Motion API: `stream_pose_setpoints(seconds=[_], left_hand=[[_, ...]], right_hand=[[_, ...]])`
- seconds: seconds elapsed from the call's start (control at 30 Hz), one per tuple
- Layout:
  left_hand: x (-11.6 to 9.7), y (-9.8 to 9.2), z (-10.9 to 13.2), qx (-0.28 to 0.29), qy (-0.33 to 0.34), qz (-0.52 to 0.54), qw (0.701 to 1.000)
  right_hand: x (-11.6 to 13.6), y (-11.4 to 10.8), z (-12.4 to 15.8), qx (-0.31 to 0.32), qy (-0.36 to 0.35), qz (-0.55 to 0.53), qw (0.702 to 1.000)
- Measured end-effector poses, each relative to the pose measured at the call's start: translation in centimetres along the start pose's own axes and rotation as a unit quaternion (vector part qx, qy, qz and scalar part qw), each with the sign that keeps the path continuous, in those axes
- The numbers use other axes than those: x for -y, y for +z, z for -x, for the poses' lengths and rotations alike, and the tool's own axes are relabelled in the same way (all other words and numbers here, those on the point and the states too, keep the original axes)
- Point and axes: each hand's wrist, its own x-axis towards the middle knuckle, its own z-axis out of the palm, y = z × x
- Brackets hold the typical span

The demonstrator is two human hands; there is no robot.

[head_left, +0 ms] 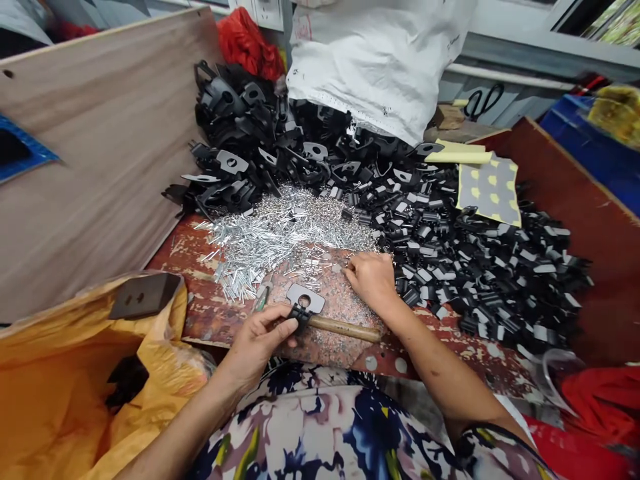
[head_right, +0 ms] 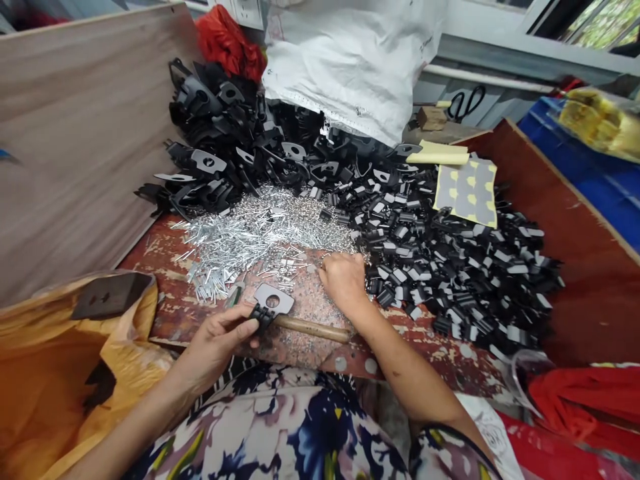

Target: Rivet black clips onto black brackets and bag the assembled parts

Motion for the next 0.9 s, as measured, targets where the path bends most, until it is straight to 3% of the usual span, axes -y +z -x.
stream_pose_setpoints(seconds=[0.13, 0.27, 0.33, 0.47, 0.6, 0.7, 0.8, 0.9], left_hand=[[0.1, 0.0, 0.0, 0.013, -0.009, 0.001, 1.000], [-0.1, 0.5, -0.4, 0.036, -0.047, 0.047, 0.997], [-0.4, 0.9, -0.6, 0.054, -0.066, 0.067, 0.994], [-1.1, 1.0, -0.6, 0.052, -0.071, 0.089, 0.992], [-1.5, -0.4, 0.2, 0.002, -0.062, 0.106, 0.992], [-1.5, -1.6, 0.7, -0.054, -0.049, 0.119, 0.990], [-1.5, -2.1, 1.0, -0.071, -0.048, 0.124, 0.989], [-1.6, -1.9, 1.0, -0.065, -0.046, 0.115, 0.990]], right_hand=[[-0.1, 0.3, 0.1, -0.023, -0.006, -0.019, 1.000], [-0.2, -0.5, 0.9, -0.078, -0.027, -0.193, 0.978], [-0.1, -0.5, 1.1, -0.063, -0.037, -0.250, 0.965], [-0.2, -0.1, 1.5, 0.001, -0.086, -0.173, 0.981], [-0.6, -0.8, 2.0, -0.034, -0.096, -0.105, 0.989], [-0.3, -1.1, 2.1, -0.020, -0.138, -0.084, 0.987], [0.6, -0.2, 1.5, 0.023, -0.203, -0.064, 0.977], [1.3, 1.0, 0.5, 0.046, -0.220, -0.083, 0.971]])
